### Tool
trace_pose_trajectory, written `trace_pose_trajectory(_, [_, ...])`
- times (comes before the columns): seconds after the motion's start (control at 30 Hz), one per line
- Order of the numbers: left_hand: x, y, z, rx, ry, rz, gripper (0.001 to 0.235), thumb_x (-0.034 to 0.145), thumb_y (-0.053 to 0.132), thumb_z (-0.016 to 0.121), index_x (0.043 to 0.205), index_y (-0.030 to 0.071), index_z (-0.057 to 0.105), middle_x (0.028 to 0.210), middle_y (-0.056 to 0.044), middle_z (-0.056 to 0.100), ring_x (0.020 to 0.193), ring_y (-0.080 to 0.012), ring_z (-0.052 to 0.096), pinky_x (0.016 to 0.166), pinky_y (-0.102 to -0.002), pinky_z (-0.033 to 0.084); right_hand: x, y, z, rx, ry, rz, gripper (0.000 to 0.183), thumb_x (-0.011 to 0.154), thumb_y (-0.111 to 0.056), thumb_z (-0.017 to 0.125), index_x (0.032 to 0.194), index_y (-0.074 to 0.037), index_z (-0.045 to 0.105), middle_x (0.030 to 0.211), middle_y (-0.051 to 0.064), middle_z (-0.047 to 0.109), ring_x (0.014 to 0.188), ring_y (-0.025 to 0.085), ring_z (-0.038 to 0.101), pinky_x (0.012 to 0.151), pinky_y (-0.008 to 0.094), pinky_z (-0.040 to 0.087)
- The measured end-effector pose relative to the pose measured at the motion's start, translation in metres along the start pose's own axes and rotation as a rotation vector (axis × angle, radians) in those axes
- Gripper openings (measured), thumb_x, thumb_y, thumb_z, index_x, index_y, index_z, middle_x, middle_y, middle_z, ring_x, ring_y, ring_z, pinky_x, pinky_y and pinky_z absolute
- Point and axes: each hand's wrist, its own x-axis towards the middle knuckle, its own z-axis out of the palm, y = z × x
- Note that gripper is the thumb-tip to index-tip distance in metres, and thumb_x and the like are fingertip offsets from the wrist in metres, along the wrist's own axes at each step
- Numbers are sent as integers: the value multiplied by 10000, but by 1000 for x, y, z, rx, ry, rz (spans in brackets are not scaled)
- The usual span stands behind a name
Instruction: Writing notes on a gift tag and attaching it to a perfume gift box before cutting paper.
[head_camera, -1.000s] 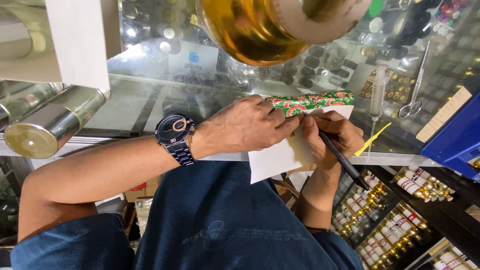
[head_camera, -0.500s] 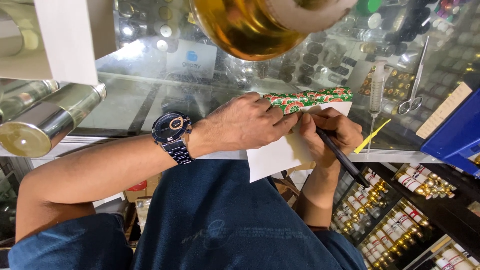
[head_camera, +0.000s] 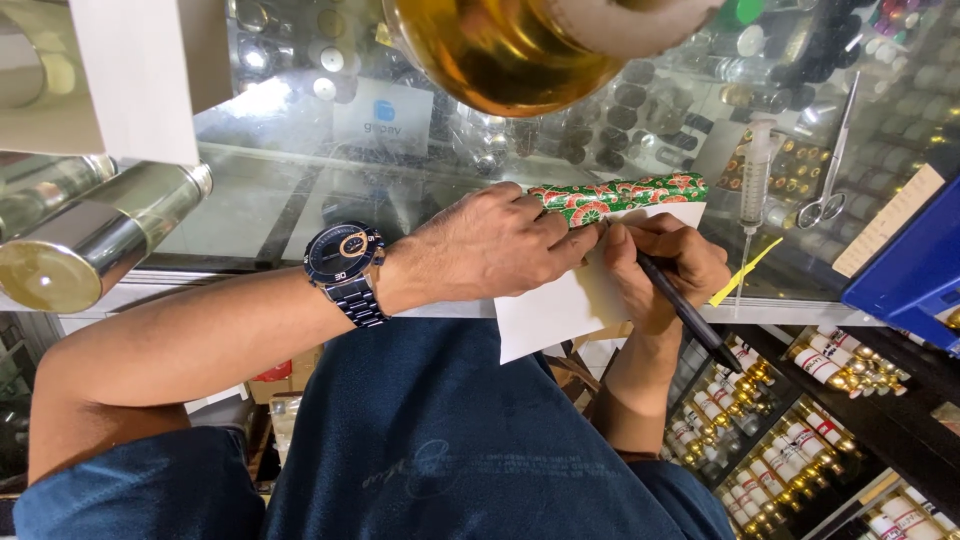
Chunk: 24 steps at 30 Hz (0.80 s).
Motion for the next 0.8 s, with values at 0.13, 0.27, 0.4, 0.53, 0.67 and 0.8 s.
trace_pose_trajectory(0.13, [-1,-1,0,-2,-7,5,184,961,331,682,1050,173,714,672,-31,577,549,-220,625,542,-356,491,-5,8,-4,12,-8,-11,389,851,183,854,686,58,524,582,200,512,482,268,426,502,349,431])
trace_pose_trajectory(0.27, [0,-2,-3,-19,-12,3,180,959,326,683,1056,179,720,671,-31,579,554,-222,633,542,-354,491,-6,7,-3,-13,21,10,410,861,164,868,695,46,513,568,200,539,468,293,461,502,346,447])
trace_pose_trajectory(0.4, [0,-2,-3,-24,-13,0,181,958,326,689,1061,181,722,672,-35,587,556,-227,639,541,-357,492,-2,1,-1,-17,11,21,384,852,163,879,706,62,538,581,196,551,479,275,488,505,348,451])
trace_pose_trajectory(0.53, [-1,-2,-4,-35,-22,2,176,957,316,689,1057,178,732,677,-34,603,563,-218,648,546,-349,500,-8,9,-6,-18,10,16,450,850,172,877,685,27,483,562,185,527,473,285,452,498,343,449])
trace_pose_trajectory(0.67, [-1,-3,-4,-44,-20,-3,179,967,307,678,1075,175,732,679,-36,601,563,-224,646,539,-346,493,-4,5,-3,-12,21,37,382,859,172,865,711,66,529,578,191,536,489,253,438,508,333,446])
trace_pose_trajectory(0.8, [-2,-3,-6,-37,-19,-5,175,978,312,661,1076,182,727,680,-30,599,564,-219,645,540,-342,494,-5,5,-3,-7,21,30,393,861,172,858,712,51,515,580,207,539,481,283,475,514,338,455])
